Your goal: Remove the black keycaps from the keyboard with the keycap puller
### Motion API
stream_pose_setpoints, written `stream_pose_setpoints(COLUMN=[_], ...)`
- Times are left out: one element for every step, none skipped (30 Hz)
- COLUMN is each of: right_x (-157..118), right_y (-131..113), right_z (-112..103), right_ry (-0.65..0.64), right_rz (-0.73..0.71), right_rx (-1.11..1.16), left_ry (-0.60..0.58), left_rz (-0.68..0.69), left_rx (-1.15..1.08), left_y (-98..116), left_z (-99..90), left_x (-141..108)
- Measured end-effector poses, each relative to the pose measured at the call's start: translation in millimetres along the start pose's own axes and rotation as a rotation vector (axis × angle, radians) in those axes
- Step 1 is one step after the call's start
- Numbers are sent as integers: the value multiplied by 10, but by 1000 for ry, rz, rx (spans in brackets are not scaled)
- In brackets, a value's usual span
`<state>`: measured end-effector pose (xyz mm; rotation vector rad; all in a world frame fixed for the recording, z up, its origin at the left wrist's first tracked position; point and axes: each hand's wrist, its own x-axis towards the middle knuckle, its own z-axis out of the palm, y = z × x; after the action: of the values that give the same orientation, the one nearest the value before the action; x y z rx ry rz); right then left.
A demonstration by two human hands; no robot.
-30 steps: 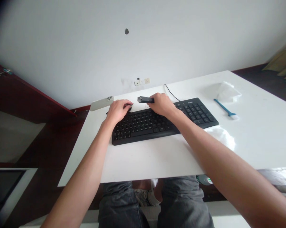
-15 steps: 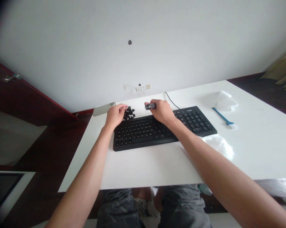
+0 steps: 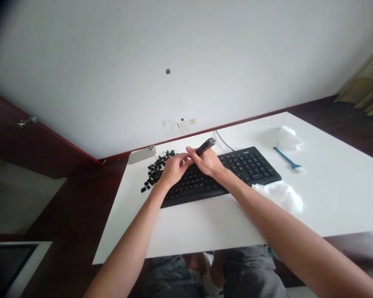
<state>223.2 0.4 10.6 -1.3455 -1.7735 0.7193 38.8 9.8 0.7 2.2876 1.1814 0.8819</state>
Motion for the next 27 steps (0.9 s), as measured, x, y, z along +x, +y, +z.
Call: stream_pose_setpoints(right_x=[-1, -2, -2, -1, 4, 12, 22, 34, 48, 63, 76, 89, 100, 109, 116, 121, 123, 124, 123, 122, 120, 119, 120, 122, 126, 132, 139], right_y=[-14, -30, -47, -64, -78, -87, -89, -83, -69, -48, -23, 3, 28, 48, 63, 70, 71, 67, 61, 54, 48, 46, 48, 54, 63, 76, 91], right_z=[-1, -10, -25, -44, -64, -83, -98, -108, -114, -115, -114, -112, -111, -110, -110, -111, -111, -112, -111, -111, -110, -109, -108, -108, -107, -106, -103], right_ry=[-8, -11, -9, -12, -18, -22, -38, -63, -95, -131, -165, -193, -205, -206, -199, -188, -173, -156, -143, -133, -128, -125, -124, -124, -130, -139, -151], right_rz=[-8, -16, -19, -27, -21, -2, 19, 41, 60, 71, 77, 85, 97, 109, 117, 122, 123, 121, 119, 118, 119, 123, 131, 141, 152, 164, 178], right_rx=[1, -4, -13, -25, -32, -32, -14, 28, 90, 163, 233, 286, 316, 322, 315, 307, 305, 313, 329, 349, 372, 393, 411, 427, 444, 462, 481], left_ry=[-9, -10, -4, 5, 16, 26, 37, 46, 54, 63, 71, 74, 76, 77, 78, 77, 79, 83, 86, 88, 92, 96, 100, 102, 105, 106, 106], left_rz=[15, 21, 17, 6, -7, -19, -27, -29, -26, -21, -16, -13, -14, -18, -24, -28, -31, -32, -31, -30, -30, -31, -32, -33, -32, -28, -24], left_rx=[-2, 4, 16, 35, 57, 80, 100, 117, 128, 135, 141, 147, 156, 168, 182, 196, 207, 214, 216, 215, 212, 208, 206, 207, 214, 223, 234], left_y=[-1, -8, -19, -33, -50, -67, -83, -98, -110, -117, -120, -120, -117, -112, -108, -106, -105, -106, -110, -114, -119, -123, -127, -129, -132, -134, -137], left_z=[9, 15, 17, 18, 17, 15, 14, 13, 12, 12, 13, 15, 17, 19, 23, 27, 31, 35, 37, 38, 38, 35, 31, 26, 21, 18, 15], left_x=[3, 6, 10, 14, 17, 19, 20, 20, 19, 18, 16, 15, 14, 14, 15, 15, 16, 18, 19, 20, 22, 23, 25, 26, 26, 27, 26])
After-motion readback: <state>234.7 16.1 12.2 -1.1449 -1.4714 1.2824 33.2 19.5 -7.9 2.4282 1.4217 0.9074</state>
